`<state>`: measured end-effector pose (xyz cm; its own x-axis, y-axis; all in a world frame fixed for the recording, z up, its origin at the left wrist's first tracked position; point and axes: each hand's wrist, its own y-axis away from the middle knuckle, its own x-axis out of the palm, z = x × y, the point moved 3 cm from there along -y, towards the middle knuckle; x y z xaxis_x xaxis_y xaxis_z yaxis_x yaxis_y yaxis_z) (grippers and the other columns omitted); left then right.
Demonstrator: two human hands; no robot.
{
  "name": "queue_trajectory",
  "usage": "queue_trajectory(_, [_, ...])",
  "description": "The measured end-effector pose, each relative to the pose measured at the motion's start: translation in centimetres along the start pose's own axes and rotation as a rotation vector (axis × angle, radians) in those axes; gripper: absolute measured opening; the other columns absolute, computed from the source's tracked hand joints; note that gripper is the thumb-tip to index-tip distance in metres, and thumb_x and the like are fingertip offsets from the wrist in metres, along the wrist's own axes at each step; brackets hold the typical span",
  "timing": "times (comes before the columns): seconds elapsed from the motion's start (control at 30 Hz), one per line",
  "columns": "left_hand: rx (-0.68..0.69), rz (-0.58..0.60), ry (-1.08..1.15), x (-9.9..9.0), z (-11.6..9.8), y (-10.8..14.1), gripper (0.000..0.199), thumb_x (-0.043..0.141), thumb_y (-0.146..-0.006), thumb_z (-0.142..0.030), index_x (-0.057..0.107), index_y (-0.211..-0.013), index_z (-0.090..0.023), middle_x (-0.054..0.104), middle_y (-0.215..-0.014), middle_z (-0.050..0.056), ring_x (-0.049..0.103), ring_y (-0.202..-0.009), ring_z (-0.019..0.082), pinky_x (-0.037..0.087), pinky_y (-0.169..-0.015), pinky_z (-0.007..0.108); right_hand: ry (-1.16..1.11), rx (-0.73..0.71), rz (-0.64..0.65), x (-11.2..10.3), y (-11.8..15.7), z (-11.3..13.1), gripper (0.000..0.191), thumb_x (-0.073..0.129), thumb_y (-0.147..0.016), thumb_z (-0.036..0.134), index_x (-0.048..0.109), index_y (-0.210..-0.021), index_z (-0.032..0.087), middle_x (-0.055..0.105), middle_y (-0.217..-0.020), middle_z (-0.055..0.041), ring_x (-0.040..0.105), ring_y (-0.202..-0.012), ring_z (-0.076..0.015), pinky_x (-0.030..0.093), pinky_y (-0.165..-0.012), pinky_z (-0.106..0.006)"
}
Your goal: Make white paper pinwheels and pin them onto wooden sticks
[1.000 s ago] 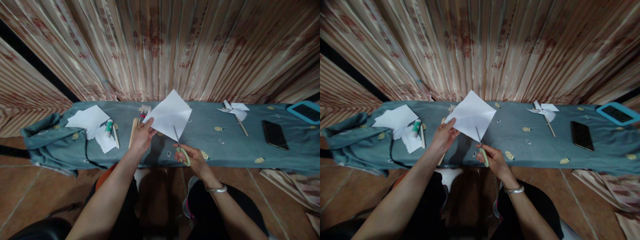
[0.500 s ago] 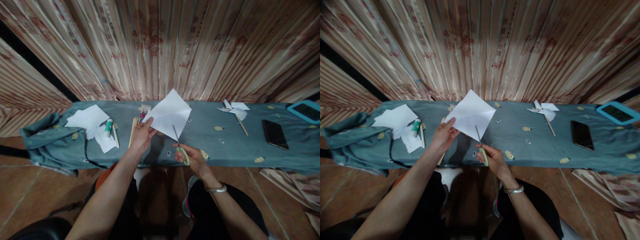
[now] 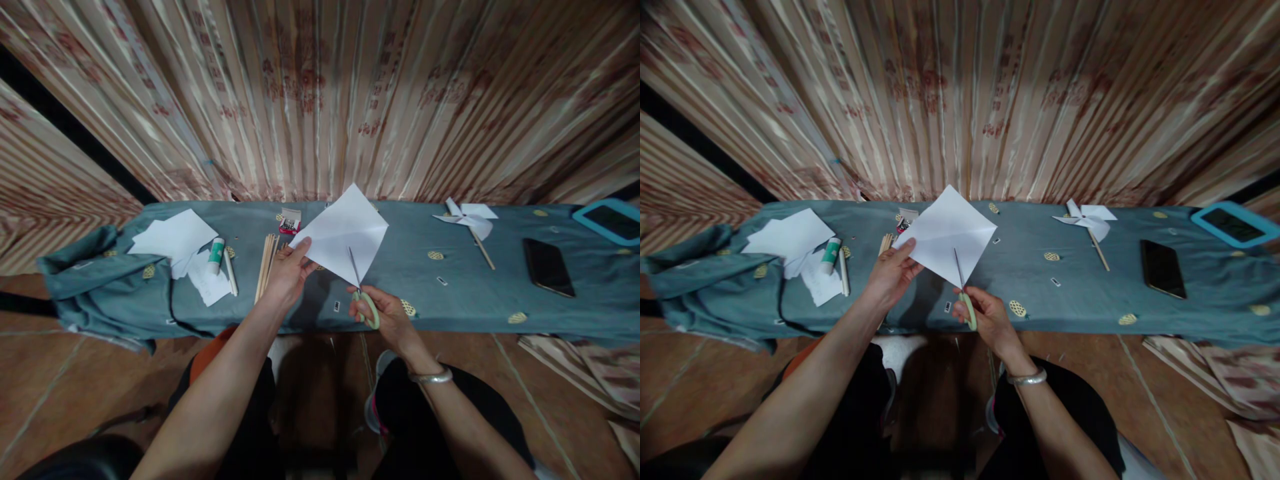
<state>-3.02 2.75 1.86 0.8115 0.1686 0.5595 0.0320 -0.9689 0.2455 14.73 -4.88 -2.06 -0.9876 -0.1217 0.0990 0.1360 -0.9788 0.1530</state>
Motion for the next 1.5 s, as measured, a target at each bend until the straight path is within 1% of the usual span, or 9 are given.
queue_trajectory(0.23, [0.001, 0.003, -0.004, -0.06, -0.02, 0.06, 0.026, 0.084, -0.065, -0.029, 0.069, -0.078, -0.013, 0.076, -0.084, 0.01, 0.071, -0.093, 0.025, 0.058, -0.086, 0.037, -0.013, 0.011, -0.011, -0.03, -0.04, -0.23, 0.048, 0.078, -0.066, 0.055, 0.069, -0.096, 0.018, 0.065, -0.063, 0.0007, 0.056, -0.054, -0.0105, 0.044, -0.051, -0.023])
queue_trajectory(0.47, [-0.01, 0.017, 0.0, -0.11, 0.02, 0.03, 0.027, 0.085, -0.064, -0.029, 0.069, -0.079, -0.012, 0.076, -0.082, 0.009, 0.072, -0.089, 0.023, 0.058, -0.084, 0.035, -0.02, 0.041, -0.026, 0.11, 0.02, 0.09, 0.052, 0.079, -0.063, 0.057, 0.069, -0.094, 0.018, 0.066, -0.064, 0.0001, 0.055, -0.053, -0.0103, 0.043, -0.05, -0.023])
queue_trajectory(0.57, [-0.021, 0.026, -0.001, 0.02, 0.12, 0.16, 0.027, 0.084, -0.065, -0.027, 0.069, -0.081, -0.012, 0.076, -0.081, 0.008, 0.072, -0.085, 0.021, 0.058, -0.082, 0.034, -0.001, 0.014, -0.016, 0.13, 0.04, 0.35, 0.048, 0.078, -0.063, 0.059, 0.069, -0.087, 0.018, 0.066, -0.064, 0.0, 0.053, -0.053, -0.0099, 0.041, -0.049, -0.022])
queue_trajectory(0.7, [-0.053, 0.018, -0.015, 0.13, 0.38, 0.32, 0.02, 0.081, -0.069, -0.024, 0.068, -0.08, -0.012, 0.075, -0.079, 0.007, 0.072, -0.082, 0.019, 0.058, -0.081, 0.032, 0.022, -0.032, -0.006, 0.04, 0.04, 0.5, 0.043, 0.075, -0.067, 0.06, 0.067, -0.073, 0.019, 0.065, -0.063, -0.0002, 0.052, -0.054, -0.0094, 0.038, -0.049, -0.021])
queue_trajectory(0.77, [-0.059, 0.019, -0.016, 0.13, 0.5, 0.34, 0.019, 0.079, -0.071, -0.023, 0.069, -0.081, -0.012, 0.075, -0.079, 0.007, 0.072, -0.081, 0.018, 0.058, -0.081, 0.032, 0.031, -0.035, -0.007, -0.03, 0.03, 0.43, 0.042, 0.074, -0.068, 0.06, 0.066, -0.071, 0.019, 0.064, -0.062, -0.0001, 0.052, -0.054, -0.0093, 0.038, -0.048, -0.021])
queue_trajectory(0.97, [-0.047, 0.022, -0.008, 0.02, 0.71, 0.26, 0.016, 0.077, -0.072, -0.022, 0.069, -0.082, -0.012, 0.076, -0.081, 0.007, 0.072, -0.079, 0.018, 0.058, -0.079, 0.031, 0.038, -0.022, -0.022, -0.09, -0.02, 0.29, 0.044, 0.074, -0.066, 0.062, 0.063, -0.068, 0.019, 0.064, -0.061, 0.0, 0.051, -0.053, -0.0096, 0.039, -0.049, -0.022])
queue_trajectory(1.23, [-0.044, 0.021, -0.015, 0.07, 0.7, 0.28, 0.018, 0.079, -0.071, -0.024, 0.068, -0.08, -0.013, 0.076, -0.082, 0.008, 0.072, -0.085, 0.02, 0.058, -0.08, 0.031, 0.023, 0.0, -0.039, 0.06, -0.04, 0.54, 0.044, 0.077, -0.063, 0.061, 0.064, -0.067, 0.019, 0.063, -0.06, 0.0003, 0.051, -0.052, -0.0092, 0.04, -0.049, -0.022])
queue_trajectory(1.33, [-0.039, 0.022, -0.012, 0.06, 0.69, 0.3, 0.018, 0.079, -0.071, -0.024, 0.068, -0.079, -0.013, 0.076, -0.082, 0.008, 0.072, -0.082, 0.019, 0.058, -0.079, 0.031, 0.024, -0.004, -0.046, 0.04, -0.06, 0.53, 0.044, 0.077, -0.063, 0.061, 0.064, -0.066, 0.018, 0.062, -0.059, 0.0003, 0.051, -0.051, -0.0091, 0.041, -0.05, -0.022])
queue_trajectory(1.5, [-0.044, 0.023, -0.009, 0.05, 0.7, 0.33, 0.016, 0.078, -0.072, -0.023, 0.068, -0.08, -0.012, 0.076, -0.083, 0.008, 0.072, -0.081, 0.019, 0.058, -0.08, 0.033, 0.027, 0.002, -0.051, -0.02, -0.08, 0.4, 0.044, 0.077, -0.063, 0.06, 0.067, -0.072, 0.018, 0.062, -0.058, 0.0005, 0.051, -0.05, -0.0094, 0.042, -0.049, -0.022])
